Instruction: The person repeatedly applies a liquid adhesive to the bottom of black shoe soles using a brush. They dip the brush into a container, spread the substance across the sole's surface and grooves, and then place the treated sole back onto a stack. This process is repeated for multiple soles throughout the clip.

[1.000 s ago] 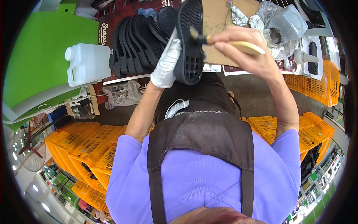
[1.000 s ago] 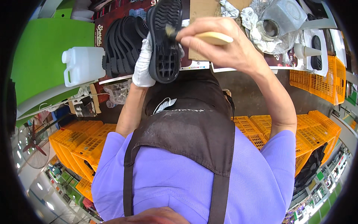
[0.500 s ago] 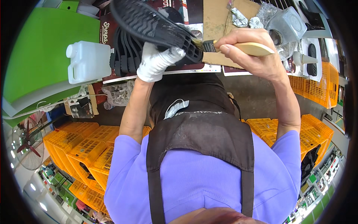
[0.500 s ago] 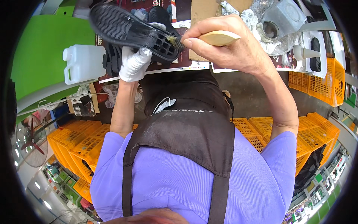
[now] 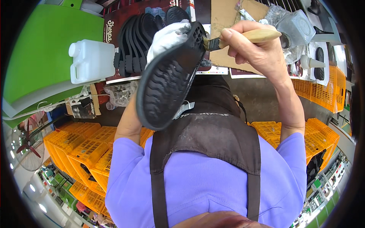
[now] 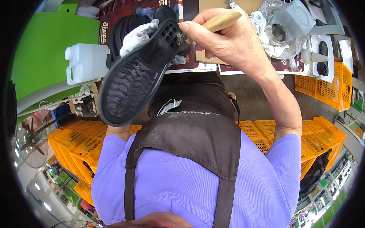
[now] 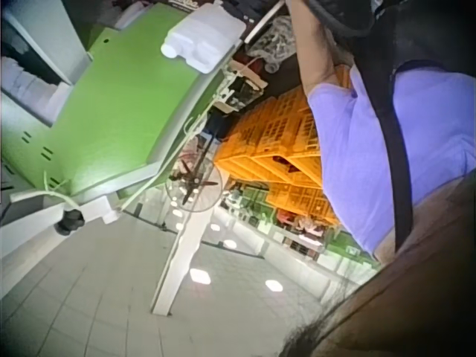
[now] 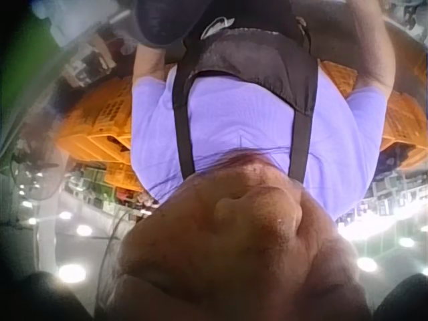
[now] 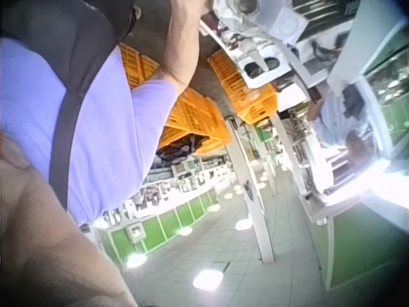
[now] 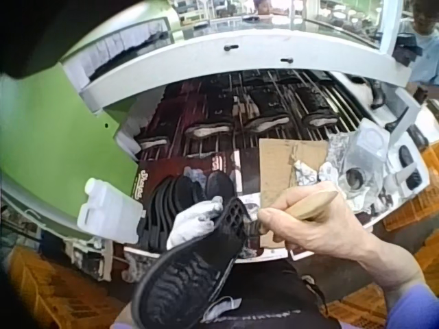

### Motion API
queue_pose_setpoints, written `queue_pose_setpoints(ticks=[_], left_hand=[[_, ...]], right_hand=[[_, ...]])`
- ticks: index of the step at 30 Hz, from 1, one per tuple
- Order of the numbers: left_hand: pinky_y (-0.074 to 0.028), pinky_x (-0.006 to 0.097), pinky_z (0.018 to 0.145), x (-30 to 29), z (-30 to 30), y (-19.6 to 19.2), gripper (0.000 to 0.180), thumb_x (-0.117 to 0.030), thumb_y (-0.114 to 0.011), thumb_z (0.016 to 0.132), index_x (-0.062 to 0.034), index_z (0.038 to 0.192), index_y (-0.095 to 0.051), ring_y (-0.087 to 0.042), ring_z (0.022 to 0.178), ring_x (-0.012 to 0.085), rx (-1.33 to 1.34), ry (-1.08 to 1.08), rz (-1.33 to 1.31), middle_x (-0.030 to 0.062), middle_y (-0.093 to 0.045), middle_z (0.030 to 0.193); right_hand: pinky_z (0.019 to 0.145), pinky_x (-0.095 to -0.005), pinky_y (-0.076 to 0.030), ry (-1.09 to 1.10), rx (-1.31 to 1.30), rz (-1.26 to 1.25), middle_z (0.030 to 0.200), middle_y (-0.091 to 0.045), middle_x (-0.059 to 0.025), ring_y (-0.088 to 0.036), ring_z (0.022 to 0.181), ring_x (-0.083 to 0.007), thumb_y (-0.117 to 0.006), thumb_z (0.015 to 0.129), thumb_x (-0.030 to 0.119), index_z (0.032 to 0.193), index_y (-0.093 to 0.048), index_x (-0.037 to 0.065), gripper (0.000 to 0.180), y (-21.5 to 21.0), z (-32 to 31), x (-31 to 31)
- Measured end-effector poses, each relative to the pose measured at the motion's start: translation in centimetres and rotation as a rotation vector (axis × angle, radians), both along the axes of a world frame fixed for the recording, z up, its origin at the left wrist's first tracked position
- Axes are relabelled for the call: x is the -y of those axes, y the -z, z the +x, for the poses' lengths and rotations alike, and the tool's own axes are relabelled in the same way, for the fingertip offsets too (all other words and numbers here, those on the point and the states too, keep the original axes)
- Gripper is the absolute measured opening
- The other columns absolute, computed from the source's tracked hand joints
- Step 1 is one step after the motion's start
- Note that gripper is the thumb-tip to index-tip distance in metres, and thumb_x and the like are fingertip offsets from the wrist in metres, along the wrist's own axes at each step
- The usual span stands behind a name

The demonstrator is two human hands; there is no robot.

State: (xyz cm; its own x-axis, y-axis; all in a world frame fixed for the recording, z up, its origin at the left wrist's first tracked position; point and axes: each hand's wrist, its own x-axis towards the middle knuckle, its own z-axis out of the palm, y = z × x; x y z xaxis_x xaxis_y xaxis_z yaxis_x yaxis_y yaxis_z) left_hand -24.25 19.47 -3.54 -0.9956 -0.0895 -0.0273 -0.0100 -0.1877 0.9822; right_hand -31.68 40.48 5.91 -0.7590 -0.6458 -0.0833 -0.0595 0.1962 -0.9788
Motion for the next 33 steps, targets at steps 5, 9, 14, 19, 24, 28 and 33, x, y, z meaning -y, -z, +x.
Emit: queue_pose_setpoints(ticks=[5,9,14,19,24,28,33], left_hand=[[-0.048,0.036,0.086,0.4,0.3,0.5,0.033,0.004,-0.067,0.067,-0.0064,0.098,-0.060,-0.055,0.103,0.0334,-0.205,-0.076,-0.560,0.0161,-0.056,0.109],[-0.048,0.037,0.084,0.9,-0.2,1.4,0.031,0.004,-0.067,0.067,-0.0062,0.095,-0.058,-0.055,0.104,0.0322,-0.306,-0.114,-0.716,0.0142,-0.055,0.110],[-0.049,0.035,0.082,0.3,-0.3,1.6,0.032,0.001,-0.066,0.070,-0.0073,0.099,-0.056,-0.055,0.105,0.0300,-0.618,-0.264,-0.626,0.0145,-0.055,0.109],[-0.041,0.033,0.093,-0.4,1.0,-1.9,0.052,-0.014,-0.058,0.084,-0.0002,0.129,-0.035,-0.051,0.109,0.0181,-0.344,0.189,-0.329,0.0122,-0.051,0.118],[-0.043,0.036,0.091,-1.6,2.8,-1.3,0.049,-0.028,-0.036,0.093,-0.0012,0.133,-0.029,-0.054,0.105,0.0250,0.048,0.147,0.697,0.0168,-0.053,0.115],[-0.047,0.034,0.083,-2.5,3.7,-0.8,0.055,-0.041,-0.020,0.097,0.0001,0.128,-0.038,-0.060,0.091,0.0226,0.181,0.196,0.789,0.0169,-0.059,0.104],[-0.045,0.038,0.091,-2.4,3.1,0.0,0.050,-0.037,-0.020,0.098,-0.0030,0.131,-0.038,-0.057,0.102,0.0224,0.069,0.184,0.887,0.0126,-0.053,0.120]], right_hand=[[0.041,-0.0166,-0.039,0.054,0.018,0.015,0.057,-0.058,0.0001,-0.053,0.048,-0.0034,-0.063,0.083,0.019,0.075,-0.064,0.001,0.020,-0.9,1.7,0.6],[0.040,-0.0172,-0.039,-0.016,0.029,0.033,0.060,-0.060,-0.0022,-0.053,0.048,-0.0043,-0.063,0.084,0.021,0.076,-0.065,0.002,0.020,-0.9,2.5,0.0],[0.037,-0.0161,-0.042,0.052,0.373,-0.156,0.060,-0.061,-0.0060,-0.053,0.042,-0.0066,-0.062,0.082,0.020,0.074,-0.065,0.001,0.022,-1.5,1.6,-1.2],[0.044,-0.0177,-0.040,0.055,0.096,-0.388,0.064,-0.058,-0.0063,-0.052,0.051,-0.0075,-0.056,0.086,0.016,0.087,-0.063,-0.004,0.021,-0.2,-0.8,-3.3],[0.055,-0.0243,-0.045,-0.130,-0.552,-0.176,0.078,-0.064,-0.0075,-0.057,0.062,-0.0131,-0.065,0.079,0.006,0.092,-0.063,-0.002,0.016,0.3,-2.5,-2.3],[0.056,-0.0297,-0.047,-0.097,-0.858,-0.162,0.079,-0.062,-0.0106,-0.058,0.064,-0.0217,-0.068,0.072,0.001,0.094,-0.062,0.003,0.023,2.2,-2.3,0.4],[0.057,-0.0307,-0.047,-0.344,-0.520,-0.180,0.075,-0.061,-0.0098,-0.060,0.066,-0.0226,-0.065,0.076,0.003,0.092,-0.063,0.000,0.017,1.9,0.5,-0.1]])
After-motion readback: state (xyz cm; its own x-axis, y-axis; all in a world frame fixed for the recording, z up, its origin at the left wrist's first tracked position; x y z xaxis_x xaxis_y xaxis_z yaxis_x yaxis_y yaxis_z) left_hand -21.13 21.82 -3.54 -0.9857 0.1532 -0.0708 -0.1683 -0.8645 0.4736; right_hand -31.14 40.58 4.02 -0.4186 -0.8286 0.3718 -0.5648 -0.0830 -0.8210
